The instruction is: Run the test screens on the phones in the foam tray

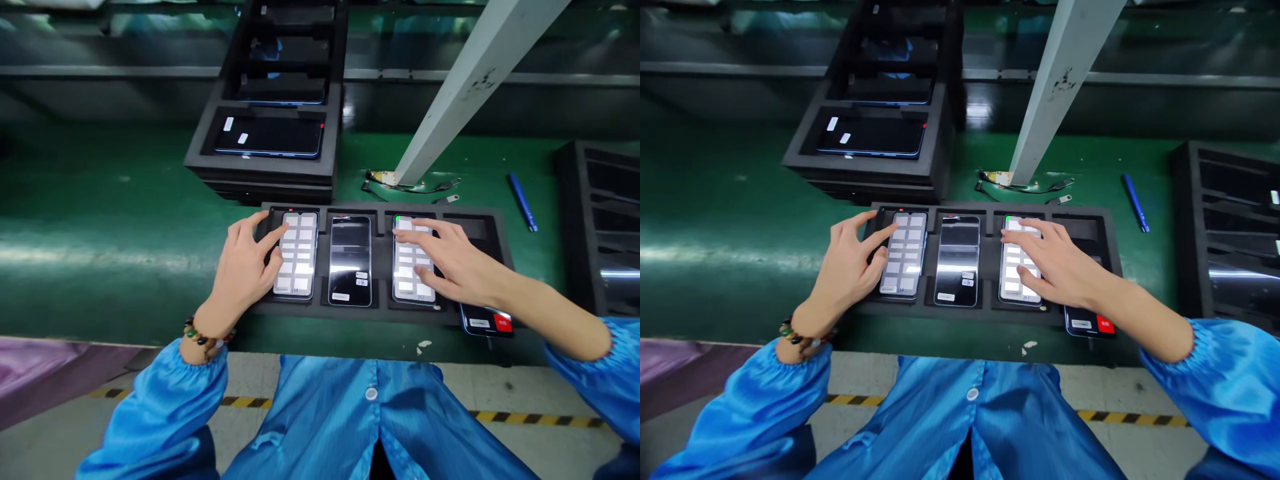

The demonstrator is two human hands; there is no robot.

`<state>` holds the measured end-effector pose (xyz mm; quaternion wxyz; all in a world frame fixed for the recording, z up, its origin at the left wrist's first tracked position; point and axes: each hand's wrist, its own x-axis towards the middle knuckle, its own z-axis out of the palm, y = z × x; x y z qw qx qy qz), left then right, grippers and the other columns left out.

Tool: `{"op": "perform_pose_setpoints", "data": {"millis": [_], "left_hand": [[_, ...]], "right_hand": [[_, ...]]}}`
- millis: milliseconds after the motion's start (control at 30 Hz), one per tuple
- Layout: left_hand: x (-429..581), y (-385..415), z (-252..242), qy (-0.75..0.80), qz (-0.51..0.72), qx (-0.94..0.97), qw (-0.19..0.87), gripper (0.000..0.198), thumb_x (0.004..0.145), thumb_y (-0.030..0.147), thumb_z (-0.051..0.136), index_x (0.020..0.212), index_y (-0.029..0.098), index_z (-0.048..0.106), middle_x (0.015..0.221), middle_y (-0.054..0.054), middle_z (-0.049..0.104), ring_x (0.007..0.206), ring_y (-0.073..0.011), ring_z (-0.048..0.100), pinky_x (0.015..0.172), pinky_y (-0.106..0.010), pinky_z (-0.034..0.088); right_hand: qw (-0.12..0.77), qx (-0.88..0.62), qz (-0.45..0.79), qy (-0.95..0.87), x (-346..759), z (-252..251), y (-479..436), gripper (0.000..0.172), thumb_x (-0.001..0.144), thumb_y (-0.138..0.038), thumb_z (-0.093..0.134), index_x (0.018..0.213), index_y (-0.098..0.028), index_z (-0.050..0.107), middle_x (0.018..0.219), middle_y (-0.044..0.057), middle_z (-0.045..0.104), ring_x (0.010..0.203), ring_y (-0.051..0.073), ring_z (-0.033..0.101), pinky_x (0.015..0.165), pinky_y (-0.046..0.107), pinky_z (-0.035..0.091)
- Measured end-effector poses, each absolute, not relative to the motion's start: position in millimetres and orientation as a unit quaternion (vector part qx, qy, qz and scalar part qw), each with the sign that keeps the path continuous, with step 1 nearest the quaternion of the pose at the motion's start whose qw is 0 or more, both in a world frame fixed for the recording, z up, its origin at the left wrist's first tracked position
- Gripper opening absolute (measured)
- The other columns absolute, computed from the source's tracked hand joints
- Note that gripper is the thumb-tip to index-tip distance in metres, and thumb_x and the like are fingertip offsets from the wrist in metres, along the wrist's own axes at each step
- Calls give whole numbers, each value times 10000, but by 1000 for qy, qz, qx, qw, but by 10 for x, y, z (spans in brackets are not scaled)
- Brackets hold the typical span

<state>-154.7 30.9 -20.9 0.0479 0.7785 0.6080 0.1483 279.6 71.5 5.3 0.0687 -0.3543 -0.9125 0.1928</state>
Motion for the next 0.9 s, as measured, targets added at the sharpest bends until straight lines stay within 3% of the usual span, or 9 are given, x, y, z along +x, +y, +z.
{"op": "perform_pose_setpoints", "data": {"millis": [233, 467, 700, 900], "left_hand": [[-1546, -72, -193, 617, 161, 769, 41, 496, 1048, 294, 548, 1496, 243, 754, 1651, -177, 543, 1498, -428, 511, 1262, -677, 487], [-1596, -432, -245, 597, 208, 775, 28, 425, 986, 248, 642, 1366, 300, 826, 1593, -135, 634, 1428, -396, 582, 1217, -660, 516], [-1706, -610, -323, 545, 242, 803, -2, 359, 952, 203, 686, 1247, 291, 870, 1426, -124, 760, 1281, -366, 663, 1089, -597, 583], [-1835, -557, -333, 515, 246, 821, 12, 383, 934, 182, 707, 1243, 346, 863, 1415, -92, 771, 1251, -351, 686, 1074, -601, 586]], "right_hand": [[63, -347, 196, -915, 2745, 112, 344, 642, 1080, -333, 559, 1705, -287, 420, 1675, 146, 621, 1606, 460, 469, 1189, 725, 473], [76, -345, 191, -916, 2722, 160, -23, 733, 1047, -297, 592, 1750, -309, 386, 1645, 136, 662, 1528, 459, 566, 1122, 702, 533], [66, -342, 199, -916, 2752, 167, -203, 712, 1046, -268, 593, 1732, -275, 400, 1640, 138, 666, 1552, 445, 540, 1145, 702, 520], [66, -347, 203, -913, 2747, 219, -245, 693, 1038, -245, 572, 1713, -269, 412, 1560, 152, 726, 1524, 449, 563, 1136, 720, 511]]}}
